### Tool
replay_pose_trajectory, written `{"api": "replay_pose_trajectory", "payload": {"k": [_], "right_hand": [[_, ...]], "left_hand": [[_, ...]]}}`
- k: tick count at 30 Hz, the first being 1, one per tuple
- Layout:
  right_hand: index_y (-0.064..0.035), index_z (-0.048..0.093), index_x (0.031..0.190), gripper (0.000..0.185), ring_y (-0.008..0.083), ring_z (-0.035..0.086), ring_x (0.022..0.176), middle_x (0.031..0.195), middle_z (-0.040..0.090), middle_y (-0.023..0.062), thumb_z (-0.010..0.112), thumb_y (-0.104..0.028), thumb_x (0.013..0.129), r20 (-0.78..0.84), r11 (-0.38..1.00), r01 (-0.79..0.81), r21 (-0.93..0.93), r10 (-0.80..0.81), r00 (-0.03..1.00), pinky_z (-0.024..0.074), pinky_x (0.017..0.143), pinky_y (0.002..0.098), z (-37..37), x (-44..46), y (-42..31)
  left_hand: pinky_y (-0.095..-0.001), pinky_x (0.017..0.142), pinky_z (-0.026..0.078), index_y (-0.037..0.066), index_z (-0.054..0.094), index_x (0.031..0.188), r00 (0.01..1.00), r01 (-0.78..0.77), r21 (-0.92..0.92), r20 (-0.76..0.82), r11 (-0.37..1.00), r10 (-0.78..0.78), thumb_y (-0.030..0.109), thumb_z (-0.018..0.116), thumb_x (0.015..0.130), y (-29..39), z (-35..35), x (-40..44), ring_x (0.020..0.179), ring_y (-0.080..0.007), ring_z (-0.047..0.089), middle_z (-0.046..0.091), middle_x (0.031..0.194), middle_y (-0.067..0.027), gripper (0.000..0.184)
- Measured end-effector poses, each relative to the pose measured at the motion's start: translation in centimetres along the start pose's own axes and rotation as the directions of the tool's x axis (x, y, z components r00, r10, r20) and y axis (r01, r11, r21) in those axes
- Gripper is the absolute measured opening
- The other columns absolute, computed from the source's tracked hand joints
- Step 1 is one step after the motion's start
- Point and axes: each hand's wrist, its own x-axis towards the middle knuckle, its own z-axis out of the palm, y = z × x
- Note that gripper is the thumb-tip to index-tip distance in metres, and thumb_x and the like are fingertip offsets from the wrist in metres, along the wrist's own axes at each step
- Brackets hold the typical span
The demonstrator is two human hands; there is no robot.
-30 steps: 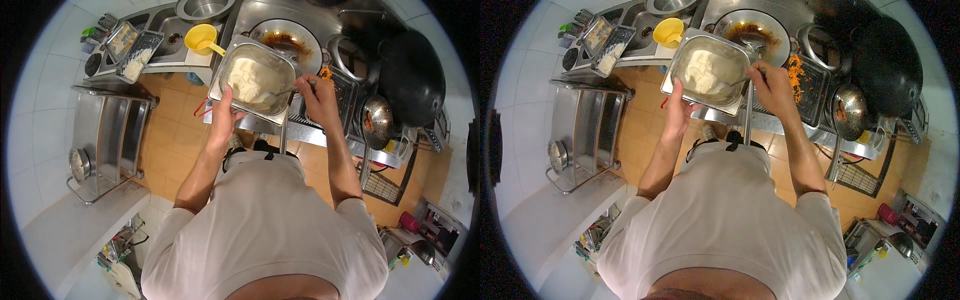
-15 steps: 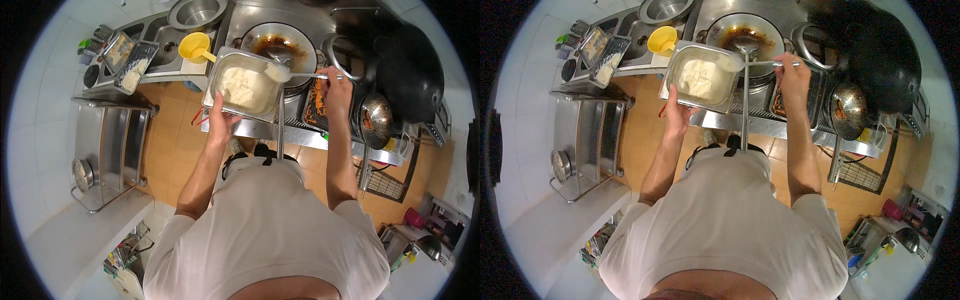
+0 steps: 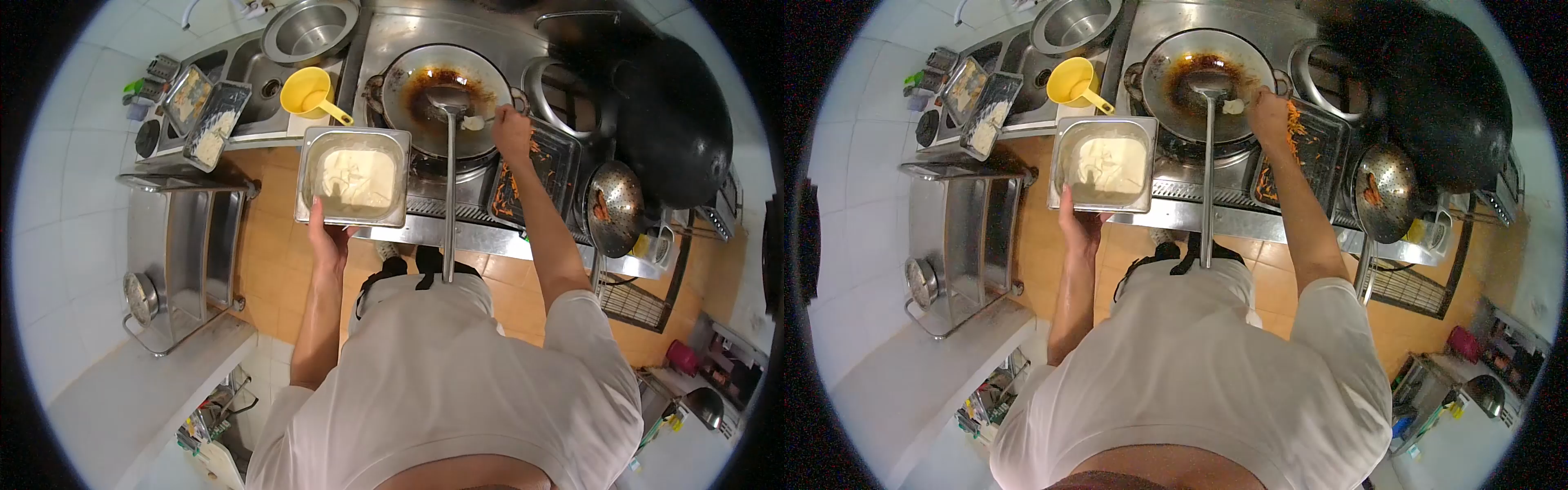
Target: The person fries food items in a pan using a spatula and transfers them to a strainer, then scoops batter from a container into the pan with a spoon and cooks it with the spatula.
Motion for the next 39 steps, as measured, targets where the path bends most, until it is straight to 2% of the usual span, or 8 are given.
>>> {"api": "replay_pose_trajectory", "payload": {"k": [14,20,23,28,31,33,36,39], "right_hand": [[0.0039,0.063,0.094,0.030,0.0471,0.064,0.075,0.081,0.065,0.0287,0.051,-0.023,0.094,0.160,0.992,0.086,-0.088,-0.071,0.985,0.0515,0.070,0.0540,0.2,0.2,-1.4],[-0.0025,0.070,0.086,0.024,0.0415,0.067,0.076,0.080,0.068,0.0239,0.054,-0.019,0.088,-0.060,0.974,-0.191,-0.126,0.184,0.981,0.0543,0.071,0.0497,-1.3,1.2,-1.0],[0.0010,0.070,0.087,0.028,0.0430,0.066,0.074,0.076,0.066,0.0255,0.051,-0.019,0.090,-0.262,0.983,-0.183,0.022,0.182,0.948,0.0533,0.071,0.0477,-3.4,0.7,-0.1],[0.0008,0.070,0.085,0.028,0.0109,0.058,0.057,0.066,0.065,0.0059,0.054,-0.020,0.094,-0.009,0.734,-0.400,0.549,0.483,0.876,0.0436,0.055,0.0285,-11.4,-1.9,-5.2],[0.0003,0.070,0.087,0.024,0.0095,0.056,0.057,0.066,0.063,0.0047,0.055,-0.017,0.095,0.064,0.628,-0.250,0.736,0.304,0.950,0.0418,0.054,0.0253,-13.5,-5.0,-8.2],[-0.0009,0.069,0.088,0.022,0.0076,0.058,0.060,0.067,0.064,0.0036,0.055,-0.014,0.096,0.063,0.712,-0.197,0.674,0.211,0.975,0.0426,0.055,0.0235,-14.1,-7.1,-11.7],[-0.0006,0.067,0.090,0.013,0.0236,0.066,0.064,0.070,0.066,0.0127,0.057,-0.008,0.093,0.050,0.896,0.064,0.440,-0.095,0.994,0.0493,0.060,0.0309,-15.6,-9.1,-15.8],[-0.0005,0.068,0.090,0.010,0.0307,0.066,0.066,0.073,0.065,0.0170,0.061,-0.008,0.090,-0.035,0.839,0.340,0.425,-0.360,0.932,0.0502,0.062,0.0338,-15.8,-9.8,-17.1]], "left_hand": [[-0.0443,0.095,0.047,0.006,0.044,0.137,1.000,-0.004,0.009,-0.017,1.000,0.004,0.056,0.053,0.091,0.1,-0.6,-1.2,0.118,-0.0250,0.054,0.054,0.131,-0.0119,0.069],[-0.0457,0.095,0.047,0.007,0.044,0.138,0.999,0.024,0.029,0.024,0.999,-0.024,0.056,0.052,0.091,-0.4,-1.0,-1.0,0.121,-0.0274,0.053,0.052,0.135,-0.0128,0.069],[-0.0464,0.094,0.047,0.008,0.044,0.138,0.999,0.039,0.058,0.014,0.998,-0.040,0.056,0.050,0.091,-0.5,-0.6,-0.9,0.121,-0.0276,0.053,0.052,0.136,-0.0128,0.068],[-0.0407,0.087,0.054,0.002,0.045,0.136,0.995,0.071,0.025,0.065,0.997,-0.073,0.051,0.050,0.093,-1.3,0.6,0.0,0.115,-0.0271,0.058,0.056,0.129,-0.0162,0.066],[-0.0431,0.090,0.054,0.000,0.044,0.136,0.988,0.095,0.021,0.121,0.995,-0.097,0.051,0.050,0.094,-1.3,1.2,0.0,0.114,-0.0297,0.059,0.056,0.127,-0.0180,0.066],[-0.0435,0.091,0.054,-0.001,0.043,0.137,0.984,0.087,0.010,0.153,0.996,-0.087,0.051,0.050,0.095,-0.7,2.3,-0.6,0.114,-0.0298,0.060,0.056,0.128,-0.0182,0.067],[-0.0439,0.094,0.051,0.005,0.037,0.143,0.974,0.039,0.082,0.217,0.996,-0.056,0.056,0.041,0.097,0.5,3.8,-1.9,0.124,-0.0276,0.052,0.048,0.140,-0.0168,0.070],[-0.0437,0.091,0.053,0.006,0.033,0.144,0.963,-0.004,0.049,0.269,0.999,-0.009,0.049,0.046,0.098,0.6,3.8,-2.2,0.122,-0.0273,0.055,0.048,0.138,-0.0162,0.065]]}}
